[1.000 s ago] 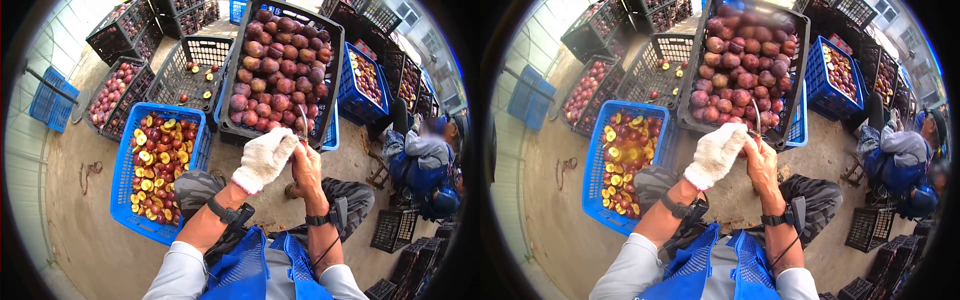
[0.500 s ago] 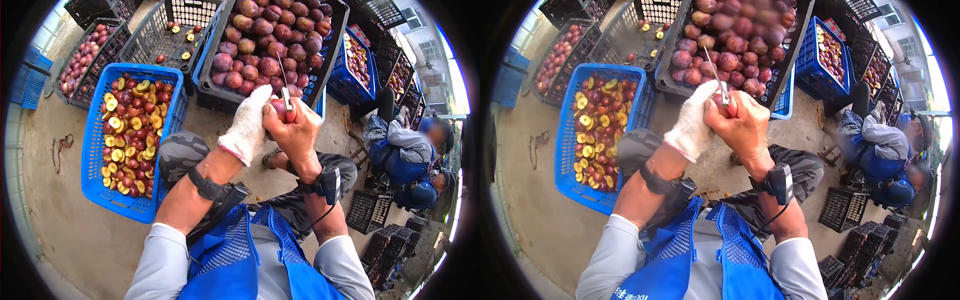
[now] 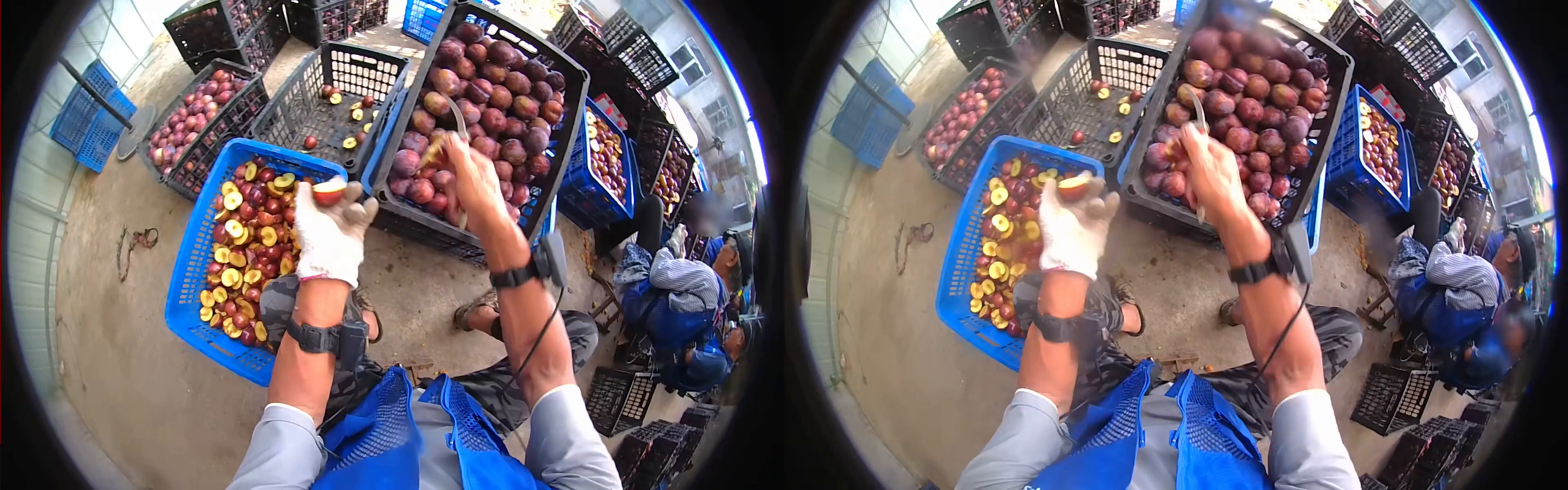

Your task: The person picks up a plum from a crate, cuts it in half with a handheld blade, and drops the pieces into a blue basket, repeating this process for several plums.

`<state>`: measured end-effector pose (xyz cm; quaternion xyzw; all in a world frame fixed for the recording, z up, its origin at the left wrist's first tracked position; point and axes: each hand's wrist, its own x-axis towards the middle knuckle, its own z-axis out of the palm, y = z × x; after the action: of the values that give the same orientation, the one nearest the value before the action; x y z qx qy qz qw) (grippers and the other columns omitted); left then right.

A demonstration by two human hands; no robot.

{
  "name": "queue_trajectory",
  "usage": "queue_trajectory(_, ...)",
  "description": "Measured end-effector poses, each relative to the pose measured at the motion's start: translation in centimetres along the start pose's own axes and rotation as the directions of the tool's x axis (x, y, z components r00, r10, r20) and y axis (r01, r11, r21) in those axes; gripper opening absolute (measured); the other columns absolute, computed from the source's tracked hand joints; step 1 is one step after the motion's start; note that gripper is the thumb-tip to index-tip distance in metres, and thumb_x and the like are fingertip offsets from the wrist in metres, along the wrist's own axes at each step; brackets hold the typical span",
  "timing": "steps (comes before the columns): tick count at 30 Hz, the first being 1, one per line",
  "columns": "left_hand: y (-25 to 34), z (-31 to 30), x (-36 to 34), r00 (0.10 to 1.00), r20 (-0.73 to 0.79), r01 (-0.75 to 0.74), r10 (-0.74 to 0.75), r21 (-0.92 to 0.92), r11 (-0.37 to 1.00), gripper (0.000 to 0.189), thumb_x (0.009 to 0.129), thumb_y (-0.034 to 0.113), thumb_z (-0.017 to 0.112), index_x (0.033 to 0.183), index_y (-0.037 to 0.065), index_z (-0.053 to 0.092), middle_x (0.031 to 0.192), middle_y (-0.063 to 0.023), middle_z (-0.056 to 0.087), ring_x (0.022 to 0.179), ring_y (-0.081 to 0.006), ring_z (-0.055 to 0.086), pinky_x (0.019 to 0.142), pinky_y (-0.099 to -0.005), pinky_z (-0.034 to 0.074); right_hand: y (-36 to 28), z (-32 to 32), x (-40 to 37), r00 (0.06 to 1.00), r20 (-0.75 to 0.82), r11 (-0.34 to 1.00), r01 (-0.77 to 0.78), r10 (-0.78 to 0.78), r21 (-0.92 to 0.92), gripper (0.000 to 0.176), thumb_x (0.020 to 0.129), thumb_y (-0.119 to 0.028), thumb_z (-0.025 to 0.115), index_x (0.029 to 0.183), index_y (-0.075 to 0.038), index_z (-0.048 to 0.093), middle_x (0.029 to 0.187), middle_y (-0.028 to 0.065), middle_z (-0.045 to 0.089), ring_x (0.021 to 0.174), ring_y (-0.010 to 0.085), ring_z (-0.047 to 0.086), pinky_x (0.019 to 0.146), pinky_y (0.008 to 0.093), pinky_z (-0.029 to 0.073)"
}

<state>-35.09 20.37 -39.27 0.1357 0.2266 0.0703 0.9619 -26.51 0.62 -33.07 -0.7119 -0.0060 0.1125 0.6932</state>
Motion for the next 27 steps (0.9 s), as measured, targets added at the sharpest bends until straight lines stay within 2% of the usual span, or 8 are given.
queue_trajectory(4,6.6,-2.6,0.8,0.984,-0.056,-0.180,0.171,-0.315,0.932,0.076,0.098,0.050,0.055,0.138,-0.013,0.040,0.112,-0.0285,0.067,0.101,-0.0415,0.067,0.101,-0.0564,0.053,-3.7,2.0,10.2,0.882,-0.059,0.802,0.395,-0.468,-0.448,0.032,0.095,-0.032,0.065,0.084,-0.002,0.066,0.065,0.0052,0.062,0.059,0.0134,0.058,0.058,0.0342,0.048)
queue_trajectory(7,6.5,-2.1,0.2,0.934,0.040,-0.352,0.355,-0.077,0.933,0.054,0.099,0.040,0.058,0.124,-0.008,0.058,0.111,-0.0243,0.069,0.100,-0.0341,0.069,0.097,-0.0521,0.056,-2.9,0.2,9.4,0.905,-0.041,0.793,0.349,-0.424,-0.500,0.030,0.089,-0.030,0.070,0.078,-0.002,0.065,0.061,0.0042,0.060,0.060,0.0115,0.055,0.058,0.0318,0.047)
queue_trajectory(12,2.3,1.7,-0.5,0.985,0.172,-0.005,0.018,-0.081,0.997,0.041,0.102,0.032,0.053,0.121,-0.003,0.062,0.101,-0.0197,0.074,0.075,-0.0295,0.072,0.088,-0.0508,0.057,9.4,0.6,7.5,0.951,-0.215,0.853,0.082,-0.221,-0.515,0.022,0.073,-0.020,0.073,0.081,-0.003,0.061,0.065,0.0054,0.057,0.063,0.0125,0.050,0.061,0.0344,0.049)
queue_trajectory(16,-0.2,2.3,0.0,0.991,0.120,0.060,-0.062,0.023,0.998,0.039,0.102,0.034,0.055,0.121,0.000,0.062,0.098,-0.0170,0.073,0.071,-0.0277,0.070,0.084,-0.0484,0.059,9.1,4.3,6.9,0.963,-0.230,0.614,-0.100,-0.137,-0.783,0.060,0.071,-0.034,0.078,0.116,-0.001,0.056,0.106,0.0240,0.072,0.103,0.0425,0.069,0.088,0.0470,0.053)
queue_trajectory(19,-1.6,2.3,0.4,0.987,0.082,0.126,-0.136,0.117,0.985,0.037,0.100,0.032,0.058,0.119,0.000,0.062,0.094,-0.0170,0.072,0.069,-0.0291,0.069,0.077,-0.0459,0.060,9.6,3.4,8.0,0.964,-0.245,0.711,-0.101,-0.102,-0.696,0.065,0.069,-0.035,0.080,0.118,0.001,0.057,0.104,0.0236,0.071,0.099,0.0387,0.070,0.087,0.0456,0.053)
queue_trajectory(21,-3.0,1.9,0.9,0.986,0.026,0.155,-0.166,0.240,0.958,0.041,0.100,0.035,0.058,0.124,0.002,0.059,0.095,-0.0159,0.071,0.068,-0.0288,0.069,0.072,-0.0446,0.060,9.4,1.1,6.8,0.977,-0.197,0.928,0.005,-0.084,-0.373,0.061,0.075,-0.031,0.080,0.122,0.000,0.059,0.084,0.0047,0.066,0.067,0.0166,0.062,0.068,0.0304,0.054)
queue_trajectory(25,-6.7,2.8,-0.3,0.912,0.023,0.372,-0.409,0.369,0.852,0.054,0.102,0.057,0.045,0.131,0.013,0.059,0.108,-0.0074,0.069,0.096,-0.0236,0.066,0.086,-0.0427,0.052,3.7,-2.3,-2.3,0.947,0.319,0.918,-0.163,0.043,0.362,0.042,0.083,-0.023,0.079,0.119,-0.005,0.066,0.075,-0.0038,0.061,0.046,0.0021,0.043,0.044,0.0195,0.038)
queue_trajectory(27,-8.1,2.9,-1.0,0.867,0.216,0.439,-0.449,0.097,0.893,0.058,0.102,0.063,0.038,0.123,0.015,0.062,0.109,-0.0048,0.070,0.105,-0.0223,0.064,0.095,-0.0452,0.046,2.8,-2.2,-5.3,0.983,0.181,0.998,-0.035,0.024,0.059,0.047,0.080,-0.022,0.082,0.121,-0.006,0.066,0.081,-0.0021,0.064,0.052,0.0028,0.049,0.047,0.0184,0.040)
